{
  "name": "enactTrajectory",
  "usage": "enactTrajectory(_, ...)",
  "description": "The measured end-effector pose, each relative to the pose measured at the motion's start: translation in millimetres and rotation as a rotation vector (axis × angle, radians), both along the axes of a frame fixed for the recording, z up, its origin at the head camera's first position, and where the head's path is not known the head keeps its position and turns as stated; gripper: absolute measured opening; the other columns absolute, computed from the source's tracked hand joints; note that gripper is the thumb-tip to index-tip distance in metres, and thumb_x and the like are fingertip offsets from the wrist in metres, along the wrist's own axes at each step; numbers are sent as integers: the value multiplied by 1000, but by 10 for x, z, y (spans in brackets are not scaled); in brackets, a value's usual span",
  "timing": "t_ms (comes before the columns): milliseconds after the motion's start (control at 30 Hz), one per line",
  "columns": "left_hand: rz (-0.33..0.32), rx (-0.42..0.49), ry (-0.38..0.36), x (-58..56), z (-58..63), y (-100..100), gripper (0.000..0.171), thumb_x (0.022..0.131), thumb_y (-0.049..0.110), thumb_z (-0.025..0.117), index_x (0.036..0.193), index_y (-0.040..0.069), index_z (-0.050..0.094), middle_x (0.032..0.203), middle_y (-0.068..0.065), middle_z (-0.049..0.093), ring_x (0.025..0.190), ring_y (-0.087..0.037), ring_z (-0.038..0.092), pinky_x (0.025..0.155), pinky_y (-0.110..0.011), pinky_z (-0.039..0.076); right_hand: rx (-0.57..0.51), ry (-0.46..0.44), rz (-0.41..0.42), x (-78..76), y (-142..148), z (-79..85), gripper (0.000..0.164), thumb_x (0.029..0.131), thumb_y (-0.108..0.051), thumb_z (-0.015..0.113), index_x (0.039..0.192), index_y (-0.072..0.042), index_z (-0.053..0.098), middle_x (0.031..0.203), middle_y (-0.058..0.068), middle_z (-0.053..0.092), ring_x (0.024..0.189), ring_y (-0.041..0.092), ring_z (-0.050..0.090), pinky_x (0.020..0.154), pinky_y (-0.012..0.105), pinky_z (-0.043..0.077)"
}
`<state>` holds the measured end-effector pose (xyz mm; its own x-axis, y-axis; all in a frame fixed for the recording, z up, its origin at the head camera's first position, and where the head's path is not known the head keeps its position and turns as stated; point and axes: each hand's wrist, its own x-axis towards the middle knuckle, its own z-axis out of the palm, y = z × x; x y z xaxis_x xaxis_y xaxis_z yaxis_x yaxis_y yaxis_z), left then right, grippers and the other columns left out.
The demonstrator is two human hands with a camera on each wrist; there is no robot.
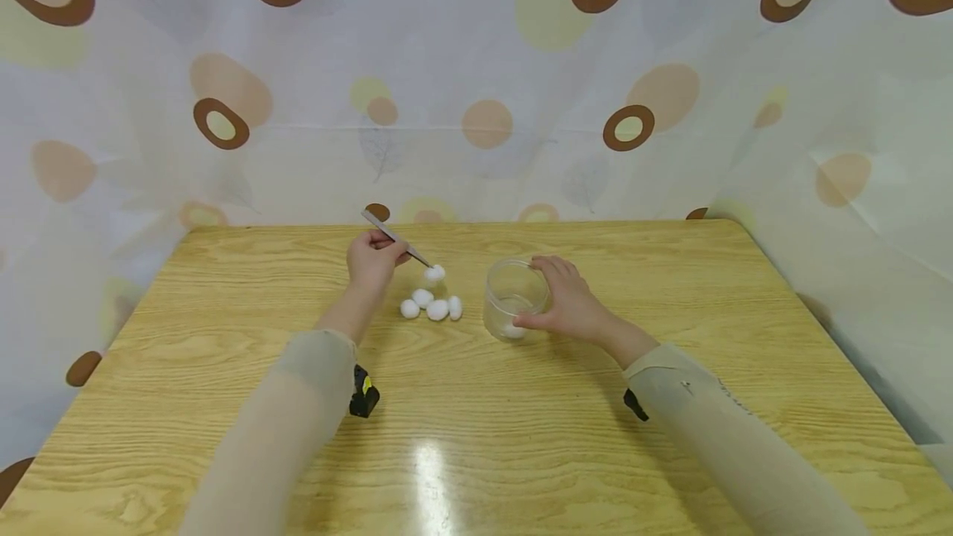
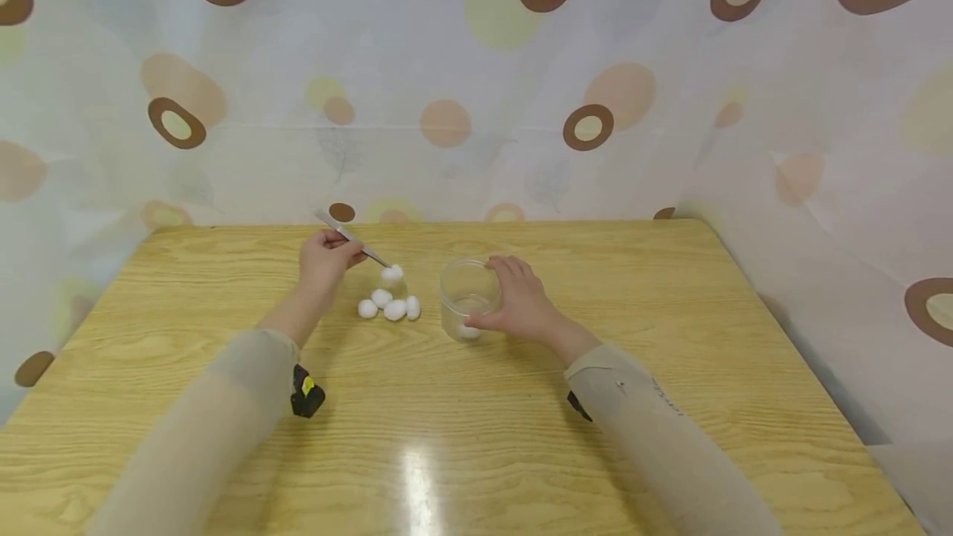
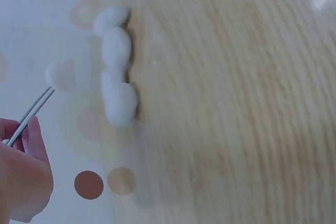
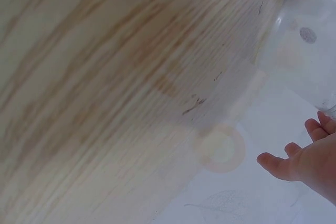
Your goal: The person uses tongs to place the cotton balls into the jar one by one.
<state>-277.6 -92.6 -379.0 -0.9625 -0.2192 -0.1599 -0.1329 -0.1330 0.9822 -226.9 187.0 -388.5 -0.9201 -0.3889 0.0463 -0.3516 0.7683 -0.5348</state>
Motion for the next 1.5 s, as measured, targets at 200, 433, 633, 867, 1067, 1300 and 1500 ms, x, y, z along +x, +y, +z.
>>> enactTrajectory(200,17,162,-37,6,142,-16,13,88,-2,55,95,5,47,88,-4,49,68,-6,59,72,-12,57,1,-4,3,-1,11,4,85,76,-38,75,138,1,33,145,22,29,137,41,19,112,65,20)
enactTrajectory(433,12,261,-63,39,285,32,14,89,-1,55,94,6,45,92,-5,46,72,-7,59,76,-13,57,0,-8,4,2,22,7,85,76,-38,75,138,1,32,145,22,29,137,41,18,112,65,19)
enactTrajectory(633,-12,314,-71,86,390,149,13,88,-2,55,89,7,45,91,-5,47,71,-7,59,72,-12,57,0,-8,7,6,22,9,85,77,-38,75,138,1,32,145,22,28,138,41,17,112,65,19)
enactTrajectory(867,-59,331,-52,157,466,341,14,88,-4,54,88,6,44,89,-5,49,68,-7,60,70,-12,57,1,-8,5,7,17,-1,85,76,-38,75,138,1,32,146,22,28,138,42,17,111,67,20)
enactTrajectory(1067,-88,323,-44,211,470,503,13,89,-3,54,88,7,46,89,-5,50,70,-7,60,73,-13,57,-10,-5,3,9,6,0,85,75,-37,76,138,1,33,145,21,30,137,41,19,112,64,20)
enactTrajectory(1300,-104,325,-58,218,422,630,14,88,-3,56,88,7,46,89,-5,51,70,-8,61,73,-14,58,-16,-12,5,4,-3,4,86,75,-38,76,138,1,33,146,21,29,138,41,18,113,64,19)
enactTrajectory(1500,-119,298,-41,226,410,692,16,87,-5,57,88,6,45,86,-6,51,66,-8,61,70,-15,58,-12,-2,3,5,-1,6,86,75,-38,77,138,2,33,145,22,30,137,41,20,112,65,21)
